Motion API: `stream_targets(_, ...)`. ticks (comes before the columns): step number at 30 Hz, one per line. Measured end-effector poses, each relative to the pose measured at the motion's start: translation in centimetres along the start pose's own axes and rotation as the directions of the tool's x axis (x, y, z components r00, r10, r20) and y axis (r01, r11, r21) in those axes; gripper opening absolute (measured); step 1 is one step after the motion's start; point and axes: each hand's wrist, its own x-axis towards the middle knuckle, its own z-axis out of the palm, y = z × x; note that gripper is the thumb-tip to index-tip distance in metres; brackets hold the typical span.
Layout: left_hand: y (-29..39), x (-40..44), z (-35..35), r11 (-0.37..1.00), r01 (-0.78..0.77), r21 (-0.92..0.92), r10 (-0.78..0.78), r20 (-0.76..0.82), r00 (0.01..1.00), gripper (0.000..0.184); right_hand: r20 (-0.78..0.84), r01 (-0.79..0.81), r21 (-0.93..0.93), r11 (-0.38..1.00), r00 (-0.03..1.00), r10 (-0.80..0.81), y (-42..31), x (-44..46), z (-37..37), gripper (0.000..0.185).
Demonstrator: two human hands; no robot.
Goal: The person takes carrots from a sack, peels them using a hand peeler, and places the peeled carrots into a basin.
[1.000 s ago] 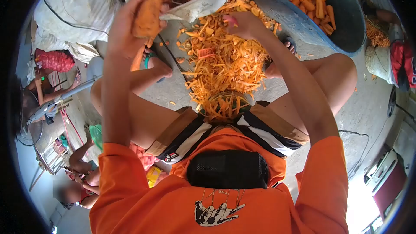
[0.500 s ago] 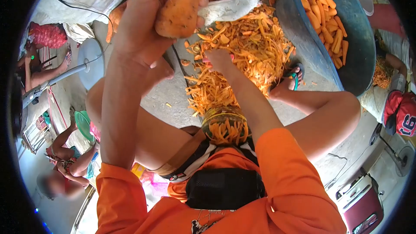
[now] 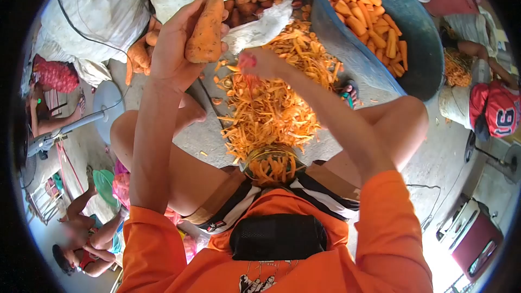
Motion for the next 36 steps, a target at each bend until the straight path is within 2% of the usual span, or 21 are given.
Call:
stream_targets(2,-0.9,0.3,-0.1,1.000,-0.011,-0.004,0.011,0.007,1.000,0.046,-0.028,-0.269,0.035,0.963,0.962,0.270,-5.8,-1.2,-6.0,0.037)
stream_targets(3,-1.2,0.2,0.1,1.000,-0.023,-0.007,0.023,-0.002,1.000,0.045,-0.125,-0.149,0.108,0.983,0.979,0.162,-7.2,-2.0,-8.3,0.044)
stream_targets(4,-1.4,0.0,0.9,0.999,-0.046,-0.013,0.046,-0.035,0.998,0.042,-0.277,-0.035,0.087,0.996,0.959,0.057,-7.5,-2.5,-10.3,0.051)
stream_targets(6,-2.3,-0.1,1.6,0.998,-0.054,-0.037,0.053,-0.039,0.998,0.041,-0.383,0.082,0.059,0.995,0.922,-0.054,-13.0,-5.4,-13.5,0.042)
stream_targets(7,-2.8,-0.1,1.7,0.996,-0.056,-0.065,0.052,-0.060,0.997,0.041,-0.384,0.098,0.052,0.994,0.920,-0.070,-15.1,-6.7,-14.3,0.042)
stream_targets(9,-3.8,-0.2,2.0,0.993,-0.039,-0.113,0.034,-0.049,0.998,0.037,-0.480,0.158,0.200,0.967,0.876,-0.044,-17.7,-9.0,-15.0,0.043)
stream_targets(10,-4.5,-0.4,2.5,0.990,-0.012,-0.139,-0.001,-0.093,0.996,0.034,-0.505,0.244,0.211,0.947,0.856,-0.108,-17.6,-9.5,-14.9,0.040)
stream_targets(11,-5.0,-0.7,2.9,0.986,0.019,-0.165,-0.042,-0.137,0.990,0.031,-0.510,0.252,0.217,0.943,0.853,-0.110,-17.7,-9.8,-14.6,0.040)
stream_targets(13,-5.7,-0.9,3.3,0.975,0.088,-0.206,-0.113,-0.114,0.987,0.026,-0.472,0.264,0.352,0.898,0.879,-0.073,-18.0,-10.3,-13.1,0.037)
stream_targets(15,-5.9,-1.2,3.9,0.931,0.190,-0.310,-0.200,-0.001,0.980,0.025,-0.443,0.216,0.318,0.923,0.895,-0.057,-17.6,-9.9,-12.1,0.040)
stream_targets(17,-6.2,-1.0,4.6,0.936,0.180,-0.302,-0.178,0.034,0.983,0.025,-0.446,0.384,-0.063,0.921,0.815,-0.370,-17.4,-9.3,-10.8,0.047)
stream_targets(19,-6.5,-1.2,5.1,0.942,0.163,-0.294,-0.152,0.058,0.987,0.025,-0.460,0.399,0.018,0.917,0.817,-0.346,-18.2,-9.9,-10.0,0.048)
stream_targets(21,-6.6,-1.3,5.4,0.976,0.117,-0.182,-0.099,0.104,0.990,0.026,-0.421,0.479,-0.065,0.875,0.782,-0.460,-18.5,-10.2,-9.9,0.043)
stream_targets(23,-6.7,-1.3,5.4,0.980,0.118,-0.157,-0.099,0.125,0.987,0.026,-0.412,0.483,-0.021,0.876,0.794,-0.447,-19.0,-10.6,-10.1,0.040)
stream_targets(25,-6.6,-1.6,6.1,0.965,0.124,-0.233,-0.107,0.082,0.991,0.025,-0.374,0.465,-0.175,0.868,0.784,-0.496,-18.7,-10.5,-10.6,0.039)
stream_targets(26,-6.6,-1.5,6.2,0.965,0.129,-0.228,-0.112,0.087,0.990,0.025,-0.382,0.463,-0.176,0.869,0.781,-0.494,-18.5,-10.4,-10.9,0.039)
stream_targets(28,-6.5,-1.3,6.0,0.974,0.128,-0.185,-0.138,-0.040,0.990,0.026,-0.377,0.451,-0.218,0.866,0.779,-0.501,-18.1,-9.9,-11.0,0.038)
stream_targets(29,-6.6,-1.1,5.6,0.974,0.131,-0.182,-0.141,-0.043,0.989,0.026,-0.376,0.447,-0.229,0.865,0.779,-0.502,-17.9,-9.7,-11.0,0.038)
stream_targets(31,-6.5,-0.5,4.8,0.963,0.146,-0.225,-0.143,0.026,0.989,0.026,-0.464,0.578,0.005,0.816,0.724,-0.510,-18.1,-8.8,-10.6,0.034)
stream_targets(32,-6.6,-0.3,4.5,0.975,0.130,-0.179,-0.127,0.028,0.991,0.025,-0.454,0.530,0.039,0.847,0.765,-0.457,-18.1,-8.9,-10.6,0.031)
stream_targets(36,-6.0,-1.0,4.8,0.948,0.178,-0.262,-0.159,0.094,0.983,0.025,-0.397,0.533,0.006,0.846,0.778,-0.487,-19.5,-9.7,-10.0,0.031)
